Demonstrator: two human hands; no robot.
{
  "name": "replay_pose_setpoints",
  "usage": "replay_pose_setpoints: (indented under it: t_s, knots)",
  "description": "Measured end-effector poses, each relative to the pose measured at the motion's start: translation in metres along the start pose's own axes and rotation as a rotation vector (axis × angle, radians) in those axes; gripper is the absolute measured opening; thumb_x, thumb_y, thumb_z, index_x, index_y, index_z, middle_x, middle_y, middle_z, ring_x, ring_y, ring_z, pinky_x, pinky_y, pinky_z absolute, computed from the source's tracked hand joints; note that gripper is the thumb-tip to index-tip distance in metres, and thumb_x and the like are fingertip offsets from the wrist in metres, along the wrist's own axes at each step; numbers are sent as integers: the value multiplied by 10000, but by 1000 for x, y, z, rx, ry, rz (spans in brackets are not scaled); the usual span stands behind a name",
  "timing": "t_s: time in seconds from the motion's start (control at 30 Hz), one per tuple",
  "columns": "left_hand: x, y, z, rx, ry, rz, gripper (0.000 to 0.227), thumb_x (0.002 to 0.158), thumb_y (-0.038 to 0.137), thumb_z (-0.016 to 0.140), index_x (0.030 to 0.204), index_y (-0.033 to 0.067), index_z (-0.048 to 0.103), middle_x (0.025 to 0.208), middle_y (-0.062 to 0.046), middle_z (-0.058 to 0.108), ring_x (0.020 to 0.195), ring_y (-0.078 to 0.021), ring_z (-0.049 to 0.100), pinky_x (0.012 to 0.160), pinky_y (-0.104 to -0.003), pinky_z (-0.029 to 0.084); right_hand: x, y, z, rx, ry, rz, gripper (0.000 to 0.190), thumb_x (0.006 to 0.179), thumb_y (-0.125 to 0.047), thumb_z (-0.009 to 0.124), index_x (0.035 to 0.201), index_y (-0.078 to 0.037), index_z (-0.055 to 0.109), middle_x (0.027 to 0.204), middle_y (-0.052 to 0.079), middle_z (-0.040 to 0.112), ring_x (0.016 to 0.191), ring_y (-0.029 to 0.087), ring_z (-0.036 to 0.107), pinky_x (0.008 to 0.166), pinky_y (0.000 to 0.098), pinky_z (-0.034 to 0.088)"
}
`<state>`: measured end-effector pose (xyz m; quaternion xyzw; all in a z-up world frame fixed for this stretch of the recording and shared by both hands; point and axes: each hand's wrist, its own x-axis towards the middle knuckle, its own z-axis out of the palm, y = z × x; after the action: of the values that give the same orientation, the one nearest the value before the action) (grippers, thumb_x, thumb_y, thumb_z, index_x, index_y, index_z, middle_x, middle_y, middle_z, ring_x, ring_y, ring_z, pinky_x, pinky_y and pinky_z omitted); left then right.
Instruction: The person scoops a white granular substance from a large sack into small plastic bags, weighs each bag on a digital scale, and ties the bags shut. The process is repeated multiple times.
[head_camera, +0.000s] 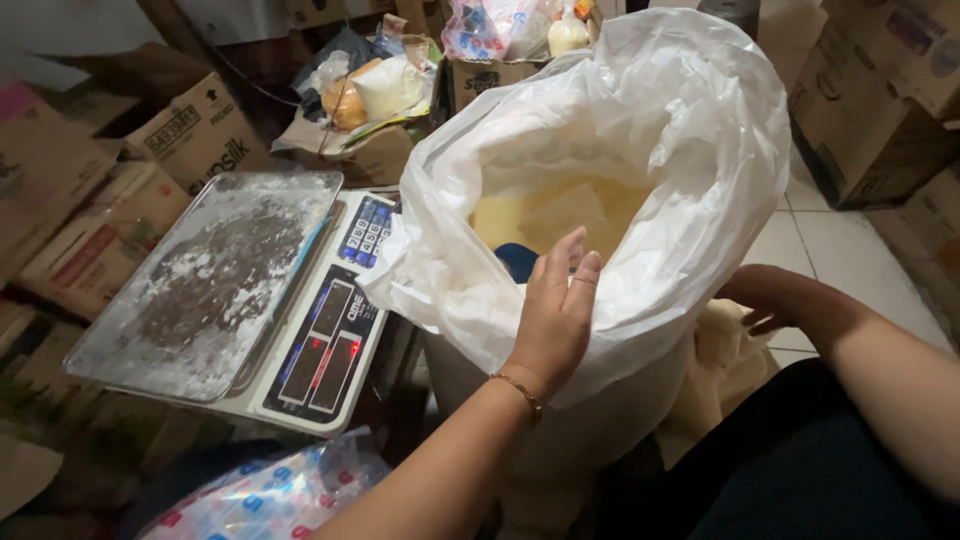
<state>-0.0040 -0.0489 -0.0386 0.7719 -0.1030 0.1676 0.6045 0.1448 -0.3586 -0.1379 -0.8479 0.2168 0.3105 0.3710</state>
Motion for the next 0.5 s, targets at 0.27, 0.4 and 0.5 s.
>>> replay_pose_setpoints:
  t_s: [0.27,0.4,0.5]
  knots:
    - [-4,12,-58,99,143,80,502,1037,306,529,1446,17,495,1381,-231,546,1294,-370,529,1109,-420,406,-7,-3,-50,752,154,-385,274,996,-244,559,1190,-59,616,1347,-6,630,1077,226,613,826,403,535]
    - [-10,7,-96,212,390,127,502,1027,270,533,1458,20,466,1444,-251,465,1339,-391,463,1133,-452,366,-61,-69,-73,244,1120,-844,339,901,-60,577,1236,-27,540,1265,103,579,1095,258,572,876,401,488]
    - [-19,1,-126,326,554,201,503,1042,249,542,1466,-1,436,1465,-261,467,1380,-414,433,1185,-482,316,-116,-145,-58,149,1207,-1280,445,862,56,555,1296,-9,483,1256,153,542,1137,264,560,946,373,484]
